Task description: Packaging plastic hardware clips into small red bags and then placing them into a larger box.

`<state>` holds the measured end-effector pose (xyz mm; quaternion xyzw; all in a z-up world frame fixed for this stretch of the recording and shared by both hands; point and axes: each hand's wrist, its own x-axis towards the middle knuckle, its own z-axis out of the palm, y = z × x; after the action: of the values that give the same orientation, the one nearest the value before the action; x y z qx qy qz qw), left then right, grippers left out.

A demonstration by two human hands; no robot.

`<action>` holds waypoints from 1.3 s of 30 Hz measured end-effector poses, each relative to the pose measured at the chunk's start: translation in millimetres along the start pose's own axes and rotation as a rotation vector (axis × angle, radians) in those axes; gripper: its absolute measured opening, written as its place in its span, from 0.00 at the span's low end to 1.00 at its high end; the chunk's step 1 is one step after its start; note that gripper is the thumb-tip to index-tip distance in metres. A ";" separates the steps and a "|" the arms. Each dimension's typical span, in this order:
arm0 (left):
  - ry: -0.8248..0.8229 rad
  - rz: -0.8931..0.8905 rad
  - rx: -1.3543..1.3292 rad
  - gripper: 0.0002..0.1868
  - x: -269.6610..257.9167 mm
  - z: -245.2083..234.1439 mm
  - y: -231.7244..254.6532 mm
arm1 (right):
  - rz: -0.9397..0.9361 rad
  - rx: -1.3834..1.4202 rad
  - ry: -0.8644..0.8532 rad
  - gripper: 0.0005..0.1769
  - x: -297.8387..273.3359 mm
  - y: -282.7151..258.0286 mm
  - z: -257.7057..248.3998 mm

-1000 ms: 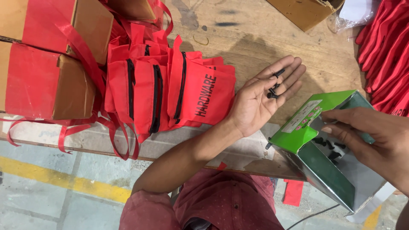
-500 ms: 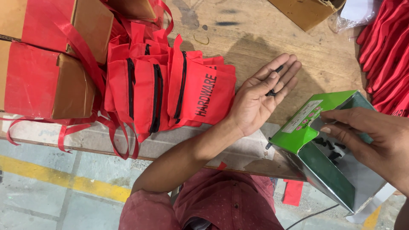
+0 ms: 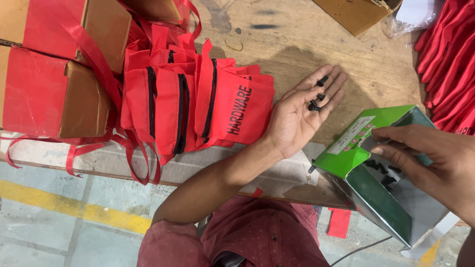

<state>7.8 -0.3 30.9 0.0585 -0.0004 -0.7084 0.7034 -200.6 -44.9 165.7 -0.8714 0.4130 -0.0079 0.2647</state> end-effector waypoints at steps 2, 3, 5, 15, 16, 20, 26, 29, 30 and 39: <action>-0.003 -0.003 -0.008 0.32 -0.5 -1.1 -0.1 | 0.003 -0.003 -0.003 0.17 0.0 1.0 0.5; -0.018 -0.004 -0.020 0.32 -0.7 -2.2 -0.2 | 0.000 0.006 0.002 0.17 -0.2 1.9 0.8; -0.033 -0.005 -0.031 0.32 -1.0 -3.3 -0.4 | -0.003 0.015 0.006 0.18 -0.7 3.1 0.6; -0.094 -0.011 -0.058 0.34 -3.8 -0.4 1.8 | 0.009 0.066 0.056 0.16 1.7 -20.6 -4.9; -0.098 -0.014 -0.067 0.33 -4.4 1.0 2.3 | 0.007 0.077 0.065 0.16 3.1 -25.4 -6.4; -0.080 -0.024 -0.068 0.32 -6.3 7.1 3.2 | -0.096 -0.012 0.129 0.16 18.5 -42.0 -10.7; -0.129 -0.029 -0.043 0.32 -8.1 -4.3 0.3 | -0.359 -0.085 0.078 0.16 55.8 -48.0 3.1; -0.134 -0.048 -0.018 0.33 -7.9 -7.6 0.2 | -0.310 -0.227 0.005 0.25 70.8 -58.6 7.8; -0.118 -0.054 -0.024 0.34 -7.3 -7.7 0.2 | -0.352 -0.235 0.026 0.24 75.5 -55.1 10.1; -0.139 -0.037 -0.075 0.36 -7.4 -15.3 -3.0 | -0.440 -0.224 0.059 0.21 82.2 -44.1 6.3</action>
<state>6.1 8.4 16.1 -0.0173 -0.0217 -0.7230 0.6903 -113.5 -78.7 164.0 -0.9637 0.2190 -0.0447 0.1462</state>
